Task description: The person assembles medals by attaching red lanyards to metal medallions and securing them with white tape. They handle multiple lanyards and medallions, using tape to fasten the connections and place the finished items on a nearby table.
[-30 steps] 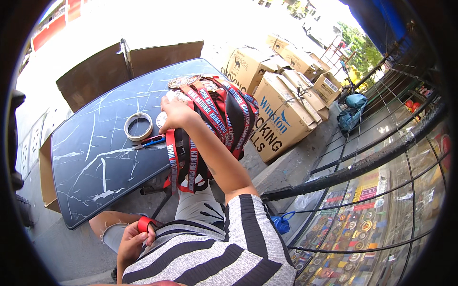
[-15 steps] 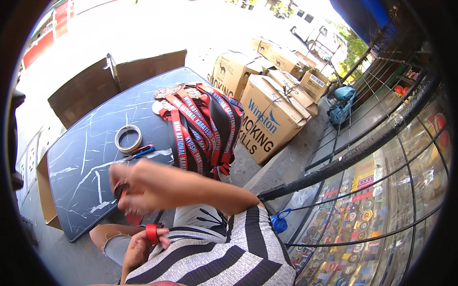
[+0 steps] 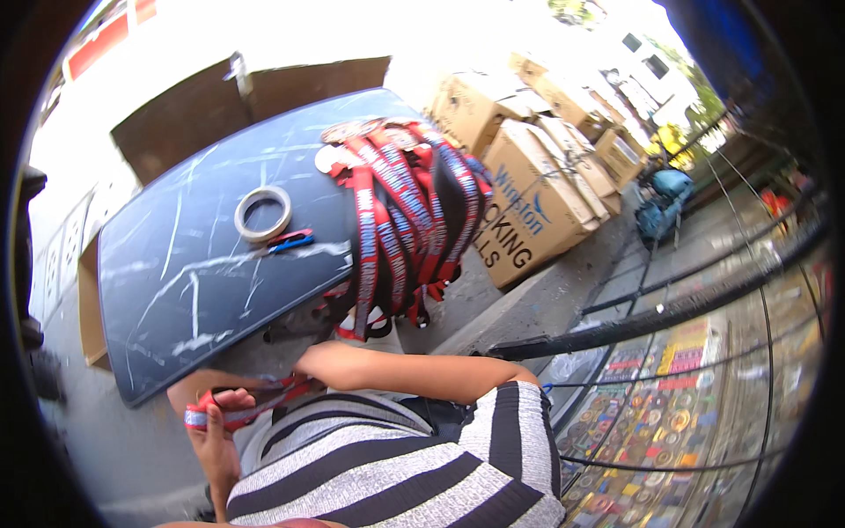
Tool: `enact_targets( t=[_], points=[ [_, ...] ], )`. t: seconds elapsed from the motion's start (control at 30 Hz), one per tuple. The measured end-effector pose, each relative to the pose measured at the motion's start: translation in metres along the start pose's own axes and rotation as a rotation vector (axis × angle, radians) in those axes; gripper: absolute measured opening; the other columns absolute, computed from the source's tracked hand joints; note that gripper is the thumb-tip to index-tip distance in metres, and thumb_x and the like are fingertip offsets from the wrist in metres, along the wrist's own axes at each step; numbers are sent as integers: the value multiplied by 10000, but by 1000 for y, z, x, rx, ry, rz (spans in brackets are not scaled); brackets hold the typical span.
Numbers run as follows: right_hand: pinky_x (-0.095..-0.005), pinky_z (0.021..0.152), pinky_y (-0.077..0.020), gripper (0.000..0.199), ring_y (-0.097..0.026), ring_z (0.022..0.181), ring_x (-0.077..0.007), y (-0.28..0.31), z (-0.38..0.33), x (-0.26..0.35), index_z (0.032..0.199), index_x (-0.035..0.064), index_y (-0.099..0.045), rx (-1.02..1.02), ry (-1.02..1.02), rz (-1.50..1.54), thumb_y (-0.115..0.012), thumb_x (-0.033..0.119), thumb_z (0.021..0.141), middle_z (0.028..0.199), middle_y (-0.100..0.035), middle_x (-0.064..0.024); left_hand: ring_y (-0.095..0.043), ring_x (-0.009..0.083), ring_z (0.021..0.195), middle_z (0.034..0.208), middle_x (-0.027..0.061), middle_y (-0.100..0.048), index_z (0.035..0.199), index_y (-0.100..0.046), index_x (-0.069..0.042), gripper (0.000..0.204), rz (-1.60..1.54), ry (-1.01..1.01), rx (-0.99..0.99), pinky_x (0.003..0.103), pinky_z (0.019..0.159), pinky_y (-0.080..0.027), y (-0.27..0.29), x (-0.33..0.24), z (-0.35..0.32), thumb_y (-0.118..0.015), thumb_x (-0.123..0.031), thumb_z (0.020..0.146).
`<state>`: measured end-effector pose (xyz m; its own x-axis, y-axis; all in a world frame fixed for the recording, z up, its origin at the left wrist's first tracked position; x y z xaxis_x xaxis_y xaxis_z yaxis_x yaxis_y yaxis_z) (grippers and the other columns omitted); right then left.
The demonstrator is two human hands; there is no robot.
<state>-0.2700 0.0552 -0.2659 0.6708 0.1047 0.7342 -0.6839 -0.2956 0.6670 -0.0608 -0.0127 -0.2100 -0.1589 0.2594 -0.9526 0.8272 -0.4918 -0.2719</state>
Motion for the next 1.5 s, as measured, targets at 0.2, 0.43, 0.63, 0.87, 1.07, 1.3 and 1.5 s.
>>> enact_targets(
  t=[0.2,0.43,0.63,0.87,1.07,1.3,1.5],
  points=[
    [-461,743,-545,232,-700,821,-344,-82,13,-100,914,110,-737,348,-451,11,-641,30,718,867,-708,-168,-703,275,908,966,214,-708,1056,-622,114,471,-34,-88,-36,385,835,-546,44,-53,-7,-492,-338,1029],
    [-365,907,-498,290,-677,1012,-219,-72,59,-22,1075,49,-715,616,-190,280,-729,237,856,973,-730,-108,-674,185,969,1011,132,-705,1064,-621,34,258,-235,-49,62,309,883,-509,20,-46,-6,-514,-199,1036],
    [-290,859,-495,295,-644,978,-133,-32,63,60,1120,-29,-659,494,-56,712,-695,189,925,1034,-689,-96,-619,180,918,965,94,-664,1023,-661,-7,255,157,-68,113,317,844,-477,24,-32,2,-588,-251,1000],
    [-291,731,-456,147,-569,776,-181,6,69,89,944,-16,-684,72,196,539,-618,116,950,855,-604,-101,-585,253,901,974,141,-582,1102,-597,4,318,354,-143,166,353,818,-465,24,-29,6,-568,-298,1006],
    [-250,719,-412,205,-508,779,-119,19,67,87,880,-29,-621,-38,81,843,-553,125,998,842,-554,-51,-600,146,897,986,72,-648,1109,-608,12,280,-125,27,425,298,805,-472,20,-26,0,-558,-248,1018],
    [-254,657,-490,175,-574,739,-89,23,68,90,922,-53,-616,71,42,843,-594,110,979,825,-516,-25,-563,74,750,830,21,-607,1026,-651,-2,394,-214,286,859,240,708,-461,-13,-12,-12,-528,-377,1018],
    [-219,693,-435,153,-532,773,-78,39,70,85,880,-15,-616,-24,105,841,-608,107,971,826,-548,-18,-584,98,748,867,33,-622,1031,-642,14,506,-397,387,833,258,721,-479,-19,-13,-10,-439,-448,1041]
  ],
)
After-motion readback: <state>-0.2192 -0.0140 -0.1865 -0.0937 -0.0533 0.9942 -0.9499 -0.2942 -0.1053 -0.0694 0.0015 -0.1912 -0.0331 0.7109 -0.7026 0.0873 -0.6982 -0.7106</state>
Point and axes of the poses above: each hand's wrist, its own z-axis towards the middle knuckle, its own y-axis out of the back of the hand, x = y × z, the point moved 6 cm from there along z, towards the middle knuckle
